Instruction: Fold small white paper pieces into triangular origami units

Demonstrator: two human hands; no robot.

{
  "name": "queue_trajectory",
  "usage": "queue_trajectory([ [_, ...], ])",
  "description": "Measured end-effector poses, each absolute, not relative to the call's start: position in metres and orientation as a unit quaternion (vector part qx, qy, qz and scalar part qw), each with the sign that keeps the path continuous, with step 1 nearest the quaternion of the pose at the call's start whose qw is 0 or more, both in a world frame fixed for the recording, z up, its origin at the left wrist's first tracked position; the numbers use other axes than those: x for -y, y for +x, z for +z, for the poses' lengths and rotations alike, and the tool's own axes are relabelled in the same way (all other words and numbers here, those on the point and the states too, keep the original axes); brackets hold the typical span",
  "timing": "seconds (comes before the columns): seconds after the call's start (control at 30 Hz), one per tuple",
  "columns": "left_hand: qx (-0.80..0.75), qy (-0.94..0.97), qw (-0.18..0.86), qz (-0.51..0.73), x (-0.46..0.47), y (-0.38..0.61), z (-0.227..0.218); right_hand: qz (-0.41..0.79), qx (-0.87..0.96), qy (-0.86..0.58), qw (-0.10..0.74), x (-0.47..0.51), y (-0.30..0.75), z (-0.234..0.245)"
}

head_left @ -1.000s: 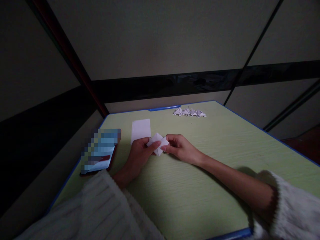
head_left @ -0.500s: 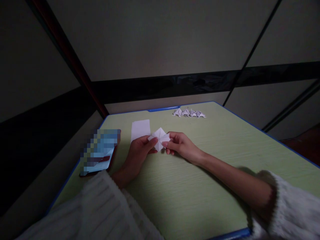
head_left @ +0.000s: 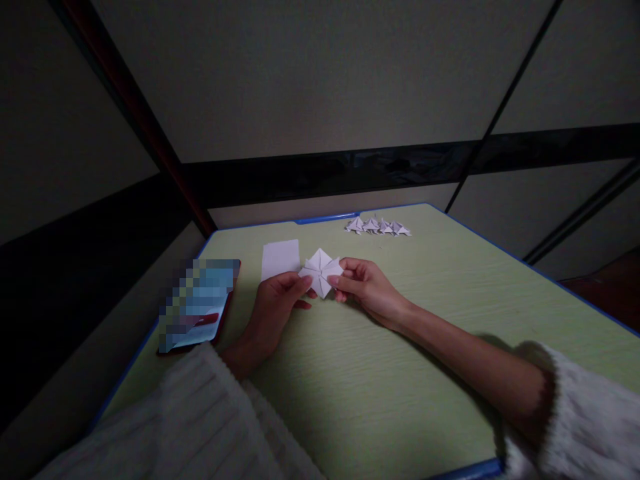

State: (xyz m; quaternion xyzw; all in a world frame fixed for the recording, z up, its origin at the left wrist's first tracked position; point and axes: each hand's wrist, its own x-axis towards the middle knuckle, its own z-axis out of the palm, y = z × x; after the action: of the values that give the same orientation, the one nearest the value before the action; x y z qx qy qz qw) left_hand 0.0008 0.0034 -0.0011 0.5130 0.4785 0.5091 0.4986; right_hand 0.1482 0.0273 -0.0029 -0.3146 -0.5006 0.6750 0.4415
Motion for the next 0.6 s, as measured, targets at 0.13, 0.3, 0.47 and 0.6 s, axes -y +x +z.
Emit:
queue_trajectory([
  [0.13, -0.477, 0.512, 0.503, 0.506, -0.0041, 0.0008, -0.002, 0.676, 0.487, -0.318, 0.452, -0.0274, 0.1482, -0.0023],
  [0.3, -0.477, 0.505, 0.51, 0.508, -0.0033, 0.0011, -0.0016, 0.687, 0.47, -0.313, 0.457, -0.0277, 0.1489, -0.0016],
  [0.47, -0.466, 0.508, 0.516, 0.509, -0.0029, 0.0, -0.0021, 0.689, 0.463, -0.313, 0.462, -0.0268, 0.1484, -0.0008],
  [0.6, -0.44, 0.477, 0.545, 0.531, -0.0023, 0.0011, -0.0001, 0.684, 0.466, -0.315, 0.465, -0.0268, 0.1489, -0.0007],
])
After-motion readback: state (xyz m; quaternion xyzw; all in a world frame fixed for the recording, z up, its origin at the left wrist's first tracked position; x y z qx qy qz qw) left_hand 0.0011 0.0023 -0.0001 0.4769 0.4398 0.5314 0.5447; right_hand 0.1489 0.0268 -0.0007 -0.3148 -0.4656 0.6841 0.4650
